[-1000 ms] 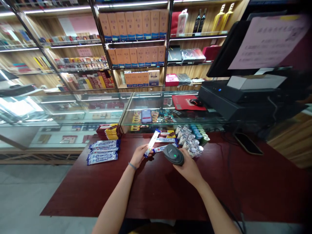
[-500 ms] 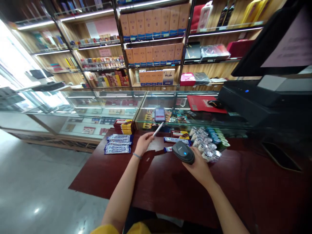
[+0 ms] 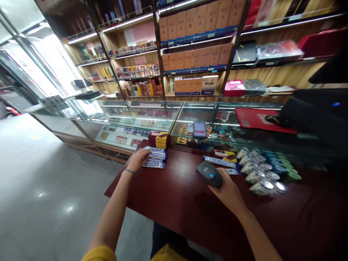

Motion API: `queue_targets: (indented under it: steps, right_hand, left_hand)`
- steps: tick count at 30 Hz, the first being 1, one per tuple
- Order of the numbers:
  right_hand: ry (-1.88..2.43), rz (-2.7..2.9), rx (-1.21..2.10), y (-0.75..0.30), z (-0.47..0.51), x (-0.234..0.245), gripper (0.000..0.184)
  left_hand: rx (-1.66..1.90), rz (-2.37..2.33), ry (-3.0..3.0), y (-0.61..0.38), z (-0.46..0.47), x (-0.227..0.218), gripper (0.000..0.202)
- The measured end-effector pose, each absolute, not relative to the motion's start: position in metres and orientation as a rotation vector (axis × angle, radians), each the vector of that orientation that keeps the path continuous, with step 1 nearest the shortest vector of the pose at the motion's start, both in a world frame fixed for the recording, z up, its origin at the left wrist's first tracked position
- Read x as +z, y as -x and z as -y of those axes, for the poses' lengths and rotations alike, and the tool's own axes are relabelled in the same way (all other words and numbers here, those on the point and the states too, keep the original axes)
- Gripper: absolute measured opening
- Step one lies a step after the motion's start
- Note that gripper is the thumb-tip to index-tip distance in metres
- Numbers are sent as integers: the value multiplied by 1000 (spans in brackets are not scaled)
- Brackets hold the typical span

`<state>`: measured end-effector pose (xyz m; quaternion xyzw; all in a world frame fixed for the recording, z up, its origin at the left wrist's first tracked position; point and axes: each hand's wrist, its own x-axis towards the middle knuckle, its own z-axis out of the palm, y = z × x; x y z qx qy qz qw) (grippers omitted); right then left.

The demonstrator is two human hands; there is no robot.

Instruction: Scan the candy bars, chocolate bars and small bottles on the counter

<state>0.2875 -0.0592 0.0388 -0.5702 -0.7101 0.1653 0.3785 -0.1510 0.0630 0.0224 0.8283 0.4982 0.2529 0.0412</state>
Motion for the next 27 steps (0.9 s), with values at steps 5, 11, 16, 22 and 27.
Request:
queue_targets:
  steps: [5,11,16,22,27]
  right_hand:
    - [1456,1831,461,-279,60,38,27]
    - [1445,1850,456,-280,60,36,31]
    - [1477,1847,447,-287,62,40,34]
    - [1482,1784,427,-308,72,47,38]
    - [1480,1731,397,-336,84,45,35]
  left_hand:
    - [691,-1608,-2511,162,-71,9,26]
    - [768,-1590,-2503,160,-72,1,28]
    - [804,-1565,-2504,159,-69,2,30]
    - [1026,-1470,-2461,108,-64,15,30]
    - [1142,-1337,-2395,14,-56,20,27]
